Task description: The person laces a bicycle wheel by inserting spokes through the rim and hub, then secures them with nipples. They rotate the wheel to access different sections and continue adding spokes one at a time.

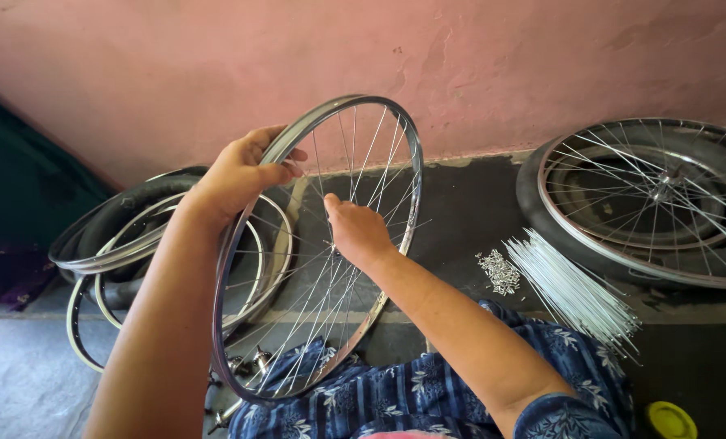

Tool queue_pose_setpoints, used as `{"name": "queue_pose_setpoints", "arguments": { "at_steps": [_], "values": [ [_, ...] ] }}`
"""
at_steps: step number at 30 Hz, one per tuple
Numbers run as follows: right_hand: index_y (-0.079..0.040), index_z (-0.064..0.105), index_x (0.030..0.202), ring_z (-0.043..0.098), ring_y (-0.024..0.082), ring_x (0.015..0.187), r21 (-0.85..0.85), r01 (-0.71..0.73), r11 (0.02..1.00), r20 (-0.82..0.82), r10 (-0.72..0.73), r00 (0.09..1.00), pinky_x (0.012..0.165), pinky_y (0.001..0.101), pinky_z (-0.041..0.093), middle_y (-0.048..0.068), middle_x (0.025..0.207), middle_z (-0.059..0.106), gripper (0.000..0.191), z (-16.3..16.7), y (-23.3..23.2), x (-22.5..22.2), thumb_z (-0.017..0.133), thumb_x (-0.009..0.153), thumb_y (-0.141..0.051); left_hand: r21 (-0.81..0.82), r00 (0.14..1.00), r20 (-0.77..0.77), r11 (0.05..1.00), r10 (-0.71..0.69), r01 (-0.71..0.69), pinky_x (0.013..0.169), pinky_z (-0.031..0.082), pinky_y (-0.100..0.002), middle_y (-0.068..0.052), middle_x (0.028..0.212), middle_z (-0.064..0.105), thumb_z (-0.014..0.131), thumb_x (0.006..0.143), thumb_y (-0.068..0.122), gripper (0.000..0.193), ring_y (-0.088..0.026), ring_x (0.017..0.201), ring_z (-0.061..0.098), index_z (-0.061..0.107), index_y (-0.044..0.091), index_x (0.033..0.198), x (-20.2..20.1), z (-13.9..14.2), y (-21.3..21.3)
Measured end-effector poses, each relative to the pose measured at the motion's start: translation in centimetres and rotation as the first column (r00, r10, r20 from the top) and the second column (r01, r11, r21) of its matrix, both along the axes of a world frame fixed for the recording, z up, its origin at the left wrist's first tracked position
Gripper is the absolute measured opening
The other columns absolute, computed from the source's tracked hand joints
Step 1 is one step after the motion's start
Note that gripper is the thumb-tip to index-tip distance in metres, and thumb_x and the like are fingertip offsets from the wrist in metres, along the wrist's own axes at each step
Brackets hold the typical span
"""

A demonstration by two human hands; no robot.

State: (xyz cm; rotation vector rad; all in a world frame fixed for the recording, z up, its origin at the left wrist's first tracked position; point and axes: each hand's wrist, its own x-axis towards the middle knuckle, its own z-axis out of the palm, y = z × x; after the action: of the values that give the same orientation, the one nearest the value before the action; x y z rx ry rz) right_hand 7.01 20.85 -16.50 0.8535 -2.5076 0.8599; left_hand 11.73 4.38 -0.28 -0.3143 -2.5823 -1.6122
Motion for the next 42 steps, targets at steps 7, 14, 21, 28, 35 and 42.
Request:
{"name": "queue_pose_setpoints", "arguments": {
  "at_steps": [7,14,21,28,35,42],
  "values": [
    [-0.005,0.05,0.106,0.072,0.04,0.076,0.001,0.013,1.0,-0.019,-0.013,1.0,0.063,0.0519,0.056,0.017,0.088,0.072,0.015,-0.7,-0.5,0.4,0.056,0.097,-0.015,0.027,1.0,0.014,1.0,-0.017,0.016,0.103,0.051,-0.033,-0.013,0.117,0.071,0.065,0.073,0.0,0.064,-0.021,0.11,0.069,0.056,-0.002,0.137,0.5,-0.1,-0.3],
    [-0.005,0.05,0.107,0.071,0.041,0.077,-0.044,0.017,0.999,-0.035,-0.019,0.999,0.064,0.0528,0.056,0.017,0.088,0.072,0.017,-1.4,-0.5,0.2,0.058,0.096,-0.015,0.009,0.999,0.036,1.0,0.012,-0.012,0.105,0.05,-0.034,-0.014,0.114,0.074,0.066,0.072,0.001,0.053,-0.021,0.111,0.071,0.064,-0.006,0.124,0.4,-0.3,-0.8],
    [-0.006,0.052,0.117,0.071,0.038,0.089,-0.032,-0.04,0.999,0.014,0.041,0.999,0.071,0.0498,0.057,0.016,0.101,0.072,0.03,-2.4,-0.3,0.5,0.058,0.101,-0.031,0.126,0.994,0.09,0.991,-0.063,0.052,0.104,0.052,-0.033,-0.016,0.114,0.074,0.068,0.07,-0.001,0.052,-0.024,0.11,0.072,0.063,-0.007,0.122,-0.7,-1.3,-2.4],
    [-0.02,0.056,0.134,0.067,0.034,0.11,0.073,0.103,0.992,0.346,-0.122,0.93,0.089,0.0481,0.054,0.011,0.121,0.071,0.044,-11.2,8.7,1.0,0.061,0.094,-0.036,0.308,0.972,0.154,0.943,-0.178,0.124,0.105,0.053,-0.032,-0.018,0.12,0.071,0.062,0.072,-0.007,0.052,-0.025,0.115,0.07,0.061,-0.007,0.124,-1.7,-2.0,-5.7],
    [-0.019,0.071,0.115,0.072,0.032,0.105,0.252,0.347,0.903,0.5,-0.428,0.753,0.088,0.0434,0.057,0.008,0.106,0.077,0.029,-21.7,21.8,-2.7,0.069,0.089,-0.03,0.081,0.983,0.181,0.997,-0.022,0.007,0.087,0.054,-0.028,-0.012,0.121,0.072,0.057,0.072,-0.005,0.054,-0.018,0.1,0.068,0.064,-0.004,0.126,-4.5,-1.4,-5.1],
    [-0.016,0.076,0.11,0.073,0.031,0.102,0.19,0.528,0.827,0.57,-0.531,0.626,0.089,0.0418,0.057,0.01,0.106,0.078,0.03,-24.1,27.2,-6.7,0.079,0.082,-0.026,-0.145,0.979,0.192,0.989,0.066,-0.038,0.086,0.054,-0.022,-0.005,0.118,0.077,0.054,0.072,0.001,0.054,-0.012,0.097,0.069,0.064,0.004,0.125,-8.9,0.1,-2.5]
  ]
}}
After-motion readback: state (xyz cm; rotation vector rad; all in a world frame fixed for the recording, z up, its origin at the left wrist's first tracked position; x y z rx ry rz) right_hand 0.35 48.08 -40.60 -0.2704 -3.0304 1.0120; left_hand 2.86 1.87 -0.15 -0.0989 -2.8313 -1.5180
